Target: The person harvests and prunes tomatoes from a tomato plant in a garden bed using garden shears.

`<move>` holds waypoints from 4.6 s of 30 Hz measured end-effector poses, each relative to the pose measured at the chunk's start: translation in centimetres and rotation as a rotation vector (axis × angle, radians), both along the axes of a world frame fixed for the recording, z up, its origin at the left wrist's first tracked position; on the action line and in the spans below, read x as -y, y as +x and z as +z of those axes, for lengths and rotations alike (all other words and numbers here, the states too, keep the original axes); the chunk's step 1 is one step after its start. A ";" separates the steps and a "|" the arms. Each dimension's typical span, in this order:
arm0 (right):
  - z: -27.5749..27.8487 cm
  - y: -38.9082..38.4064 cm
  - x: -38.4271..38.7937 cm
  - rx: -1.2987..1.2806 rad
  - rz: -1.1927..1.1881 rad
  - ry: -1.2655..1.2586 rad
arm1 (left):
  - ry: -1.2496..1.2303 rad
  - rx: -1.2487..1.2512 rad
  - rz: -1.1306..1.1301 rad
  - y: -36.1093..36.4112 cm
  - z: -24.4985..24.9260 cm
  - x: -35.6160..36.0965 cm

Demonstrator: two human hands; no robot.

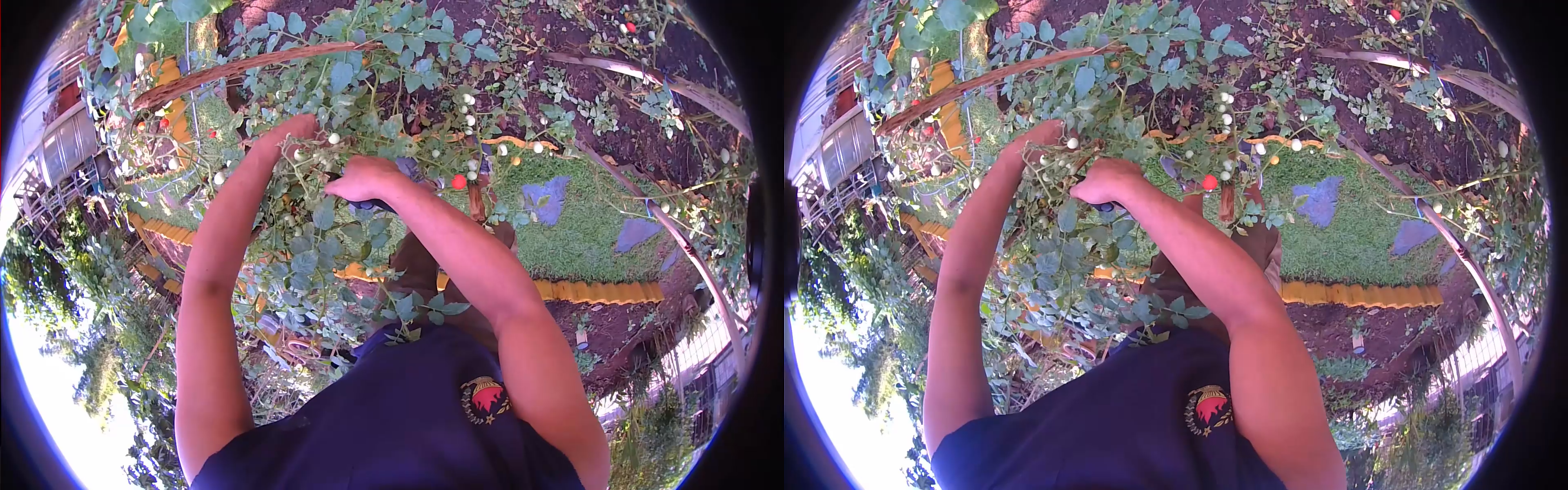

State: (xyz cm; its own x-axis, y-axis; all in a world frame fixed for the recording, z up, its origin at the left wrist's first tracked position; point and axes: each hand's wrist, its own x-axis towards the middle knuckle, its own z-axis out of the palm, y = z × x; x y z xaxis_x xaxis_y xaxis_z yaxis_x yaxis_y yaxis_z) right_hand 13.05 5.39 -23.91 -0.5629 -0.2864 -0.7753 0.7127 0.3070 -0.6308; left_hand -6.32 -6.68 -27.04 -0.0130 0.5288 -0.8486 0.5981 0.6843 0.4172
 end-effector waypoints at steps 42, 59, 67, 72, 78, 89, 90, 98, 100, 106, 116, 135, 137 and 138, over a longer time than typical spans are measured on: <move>6.6 5.3 -6.3 -0.192 0.180 0.301 | 0.194 -0.608 1.056 8.7 23.4 9.0; 7.4 2.0 -3.5 -0.621 0.414 0.505 | -0.220 -0.190 0.532 9.2 14.0 8.9; 6.9 0.8 -2.8 -0.650 0.456 0.489 | -0.247 -0.108 0.849 11.1 6.7 10.2; 8.0 0.3 -2.7 -0.529 0.394 0.400 | -0.080 0.025 1.080 13.0 5.6 11.1; 8.9 0.1 -2.7 -0.351 0.310 0.313 | -0.046 -0.060 1.341 14.9 6.1 10.0; 7.5 0.8 -2.4 -0.335 0.329 0.381 | -0.152 -0.300 1.297 15.3 6.4 10.6; 7.3 0.8 -2.2 -0.343 0.333 0.403 | -0.137 -0.335 1.312 15.3 6.2 10.8; 5.8 0.0 0.1 -0.379 0.287 0.440 | -0.064 -0.292 1.420 15.0 3.9 10.3; 5.6 -0.3 0.4 -0.357 0.295 0.432 | -0.084 -0.243 1.495 14.8 3.7 10.3; 5.2 -0.5 0.8 -0.366 0.304 0.410 | -0.069 -0.192 1.579 14.5 4.6 9.9; 5.4 1.2 -0.5 -0.339 0.254 0.449 | -0.051 -0.181 1.614 14.4 6.8 10.4; 12.5 22.0 -11.0 -0.027 -0.135 0.455 | 0.893 -0.432 1.311 12.4 33.6 0.2; 11.2 25.1 -11.2 -0.048 -0.196 0.480 | 0.863 -0.290 1.257 14.0 33.2 -3.0; 10.9 26.4 -11.2 -0.059 -0.220 0.492 | 0.843 -0.223 1.234 14.9 32.6 -4.7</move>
